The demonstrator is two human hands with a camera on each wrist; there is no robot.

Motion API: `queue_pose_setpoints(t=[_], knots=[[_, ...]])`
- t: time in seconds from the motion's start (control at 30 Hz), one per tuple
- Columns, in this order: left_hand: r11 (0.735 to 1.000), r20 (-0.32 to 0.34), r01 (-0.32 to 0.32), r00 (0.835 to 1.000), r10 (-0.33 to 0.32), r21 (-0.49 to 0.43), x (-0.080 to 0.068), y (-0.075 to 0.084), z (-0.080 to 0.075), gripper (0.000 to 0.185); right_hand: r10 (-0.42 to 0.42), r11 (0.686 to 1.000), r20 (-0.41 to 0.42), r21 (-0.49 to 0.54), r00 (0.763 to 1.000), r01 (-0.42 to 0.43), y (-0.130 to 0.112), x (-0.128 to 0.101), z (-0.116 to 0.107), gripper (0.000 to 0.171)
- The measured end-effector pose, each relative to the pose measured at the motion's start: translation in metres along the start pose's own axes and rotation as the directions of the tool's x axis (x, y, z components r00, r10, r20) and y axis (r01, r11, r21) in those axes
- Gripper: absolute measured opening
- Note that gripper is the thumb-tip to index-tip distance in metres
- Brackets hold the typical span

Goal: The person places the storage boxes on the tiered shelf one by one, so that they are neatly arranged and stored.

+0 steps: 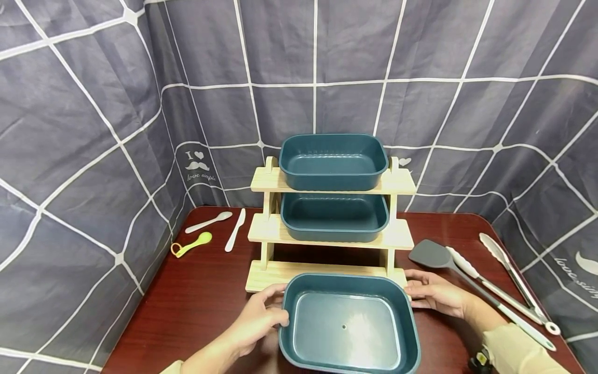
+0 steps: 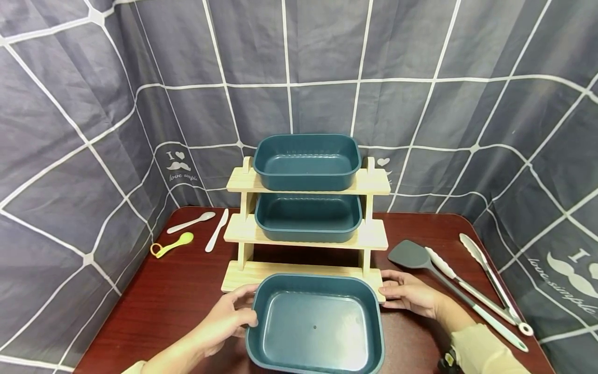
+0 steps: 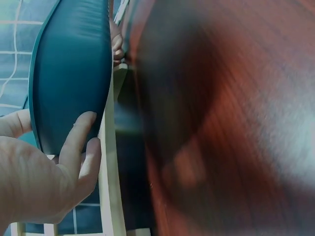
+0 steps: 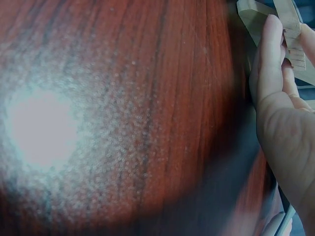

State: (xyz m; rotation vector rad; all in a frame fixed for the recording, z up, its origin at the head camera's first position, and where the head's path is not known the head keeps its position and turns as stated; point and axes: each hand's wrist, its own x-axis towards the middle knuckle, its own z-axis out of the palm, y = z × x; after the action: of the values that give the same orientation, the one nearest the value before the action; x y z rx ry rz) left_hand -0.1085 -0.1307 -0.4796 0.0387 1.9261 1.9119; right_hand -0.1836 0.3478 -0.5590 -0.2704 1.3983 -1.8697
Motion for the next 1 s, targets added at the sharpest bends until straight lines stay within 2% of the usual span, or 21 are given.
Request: queue_pose_setpoints(t=[0.13, 0.37, 0.67, 1.0], knots=[[1.000, -0.029, 0.001, 1.000, 0.000, 0.018, 0.002, 0.005, -0.005, 0.077, -0.018, 1.000, 0.013, 0.020, 1.000, 0.017, 0.000, 0.000, 0.001, 0.038], [0.999, -0.061, 0.012, 0.998, -0.014, -0.038, 0.008, 0.008, -0.017, 0.077, -0.005, 1.000, -0.028, -0.008, 1.000, 0.004, 0.000, -0.001, 0.002, 0.035], [0.998, -0.104, 0.001, 0.995, -0.007, -0.055, 0.016, 0.012, -0.026, 0.074, 0.005, 1.000, -0.057, -0.010, 0.998, -0.005, 0.001, -0.001, 0.004, 0.034], [0.999, -0.091, -0.015, 0.996, 0.011, -0.050, 0.026, 0.017, -0.028, 0.067, 0.001, 1.000, -0.051, 0.003, 0.999, -0.001, -0.001, -0.001, 0.005, 0.035]])
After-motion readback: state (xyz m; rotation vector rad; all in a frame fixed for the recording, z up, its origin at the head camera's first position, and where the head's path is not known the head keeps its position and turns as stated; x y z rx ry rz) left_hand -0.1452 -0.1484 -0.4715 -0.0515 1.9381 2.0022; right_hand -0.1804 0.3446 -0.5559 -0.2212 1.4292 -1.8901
